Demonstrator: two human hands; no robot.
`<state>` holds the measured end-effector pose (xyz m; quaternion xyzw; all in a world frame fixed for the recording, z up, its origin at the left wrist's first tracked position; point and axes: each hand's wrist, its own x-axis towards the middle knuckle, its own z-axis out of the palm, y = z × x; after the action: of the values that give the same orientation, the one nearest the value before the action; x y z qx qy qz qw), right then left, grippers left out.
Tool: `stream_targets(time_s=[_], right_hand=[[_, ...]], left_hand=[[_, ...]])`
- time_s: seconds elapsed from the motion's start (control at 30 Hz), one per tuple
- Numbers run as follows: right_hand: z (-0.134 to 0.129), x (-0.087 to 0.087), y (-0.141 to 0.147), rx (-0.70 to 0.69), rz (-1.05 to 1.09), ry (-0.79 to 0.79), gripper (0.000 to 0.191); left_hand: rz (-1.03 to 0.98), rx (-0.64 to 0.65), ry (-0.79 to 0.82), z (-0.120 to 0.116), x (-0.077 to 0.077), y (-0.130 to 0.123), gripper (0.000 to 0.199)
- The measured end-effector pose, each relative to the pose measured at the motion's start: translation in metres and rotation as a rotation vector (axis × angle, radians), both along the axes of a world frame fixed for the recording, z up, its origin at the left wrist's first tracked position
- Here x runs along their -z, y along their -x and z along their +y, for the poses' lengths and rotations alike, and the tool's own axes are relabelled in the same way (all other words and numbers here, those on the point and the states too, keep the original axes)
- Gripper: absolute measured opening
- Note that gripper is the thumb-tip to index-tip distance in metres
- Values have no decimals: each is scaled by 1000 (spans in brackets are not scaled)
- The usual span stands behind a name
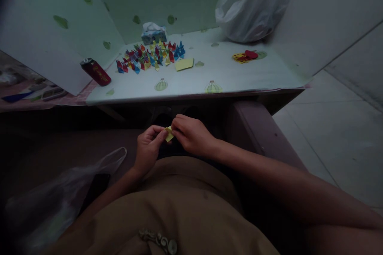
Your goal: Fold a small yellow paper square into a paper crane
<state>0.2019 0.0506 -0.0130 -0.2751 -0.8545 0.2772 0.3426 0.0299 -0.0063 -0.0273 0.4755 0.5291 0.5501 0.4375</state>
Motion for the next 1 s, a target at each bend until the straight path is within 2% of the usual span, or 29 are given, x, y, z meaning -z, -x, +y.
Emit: stream_targets(time_s=[0.3, 0.43, 0.57, 0.7, 0.83, 0.9, 1.0], right_hand=[[1, -1, 1, 28, -22, 56, 16], [3, -7, -1, 12, -29, 126, 14], [6, -11, -4, -32, -15, 349, 16], [8, -11, -4, -96, 26, 626, 21], [7, -12, -4, -117, 96, 824, 23], [7, -13, -4, -127, 156, 944, 25], [8, -13, -5, -174, 236, 1133, 29]], left_hand=[[4, 3, 4, 0, 2, 3, 25], [-10, 69, 32, 1, 6, 7, 28], [44, 104, 23, 2, 6, 15, 27], [157, 84, -65, 3, -1, 18, 25], [181, 91, -121, 1, -6, 20, 20], [157, 128, -132, 0, -7, 22, 20], [119, 257, -153, -1, -7, 26, 20]])
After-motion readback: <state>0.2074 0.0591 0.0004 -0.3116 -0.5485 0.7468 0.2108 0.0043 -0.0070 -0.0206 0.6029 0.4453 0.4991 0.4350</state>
